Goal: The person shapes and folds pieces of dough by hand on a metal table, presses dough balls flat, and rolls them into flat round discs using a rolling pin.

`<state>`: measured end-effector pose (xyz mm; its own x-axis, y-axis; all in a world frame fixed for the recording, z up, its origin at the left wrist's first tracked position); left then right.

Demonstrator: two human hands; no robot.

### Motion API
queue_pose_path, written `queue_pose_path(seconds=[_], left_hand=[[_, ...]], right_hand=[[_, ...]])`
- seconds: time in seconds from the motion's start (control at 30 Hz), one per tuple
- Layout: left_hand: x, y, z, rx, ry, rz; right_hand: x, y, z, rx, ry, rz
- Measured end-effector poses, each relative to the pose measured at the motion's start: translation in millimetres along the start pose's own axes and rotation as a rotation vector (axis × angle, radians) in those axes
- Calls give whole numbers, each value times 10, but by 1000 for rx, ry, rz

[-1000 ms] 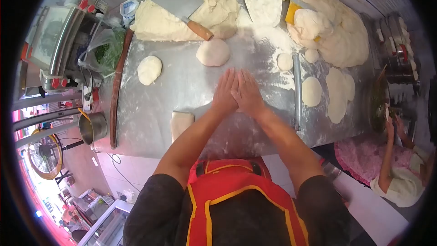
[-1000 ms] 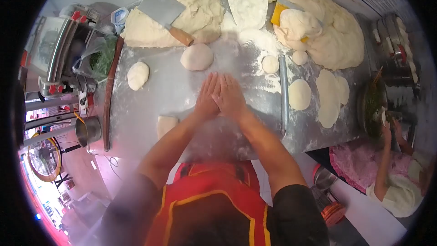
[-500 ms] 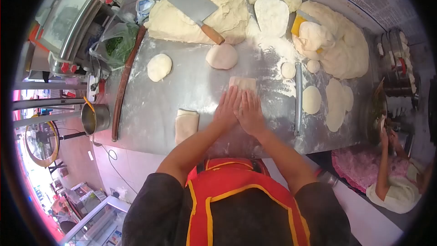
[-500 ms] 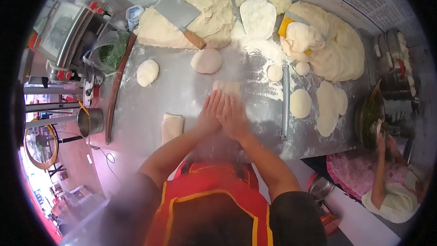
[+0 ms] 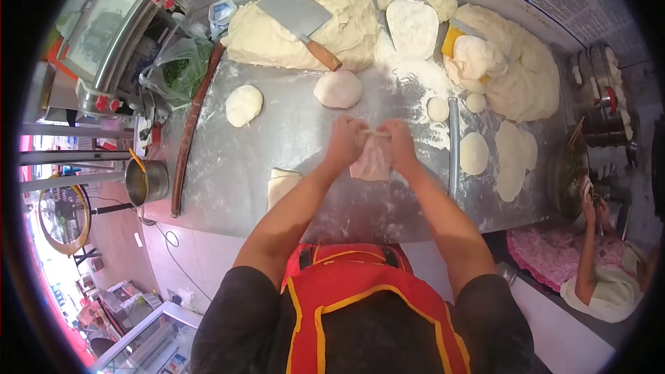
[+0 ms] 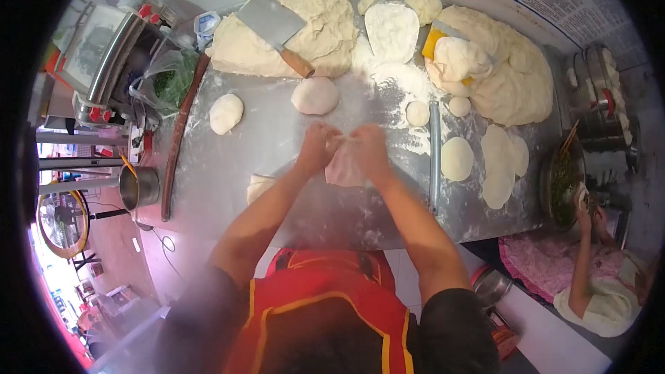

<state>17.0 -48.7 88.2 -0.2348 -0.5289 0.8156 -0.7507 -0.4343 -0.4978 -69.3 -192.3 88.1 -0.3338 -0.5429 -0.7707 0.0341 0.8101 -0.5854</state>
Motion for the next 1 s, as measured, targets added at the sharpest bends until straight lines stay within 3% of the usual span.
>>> queue_pose_path(seconds=[0.07, 0.17, 0.27, 0.47, 0.57, 0.67, 0.77, 0.87, 0.97, 1.0], left_hand=[[-93, 231, -383, 259, 376, 364], [-93, 514, -666, 154, 303, 735], [-216, 692, -670, 84, 257, 558], [-152, 547, -564, -8, 221, 650], [-132, 240, -660, -28, 226, 195], [-381, 167, -928, 194, -144, -61], [-516, 165, -1121, 364, -223, -247], [-460, 62, -1283, 485, -261, -311], [-622, 5, -1287, 609, -234, -388], [-618, -38, -1295, 617, -220, -398]], right_hand=[[31, 177, -394, 142, -303, -102], [-69, 270, -603, 151, -461, -426], [76, 413, -648, 150, -442, -498], [-139, 241, -497, 44, -350, -684], [0, -6, -212, 116, -342, -342], [253, 96, 293, -59, -197, -198], [-320, 260, 485, -661, -104, -455], [-491, 855, 317, -692, -677, -565], [-510, 1058, 363, -570, -525, -432], [-642, 833, 367, -561, -215, -258]])
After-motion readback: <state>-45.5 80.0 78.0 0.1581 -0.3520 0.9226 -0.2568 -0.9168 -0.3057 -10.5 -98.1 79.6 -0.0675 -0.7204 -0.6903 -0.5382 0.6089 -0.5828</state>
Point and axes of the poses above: each hand's wrist, its own z-axis towards the middle knuckle, its own y-axis out of the palm, x = y × z, the point moved 2 cm from there along z, towards the middle knuckle, and after that the axes turned 7 degrees about -x, right-handed, at the moved point
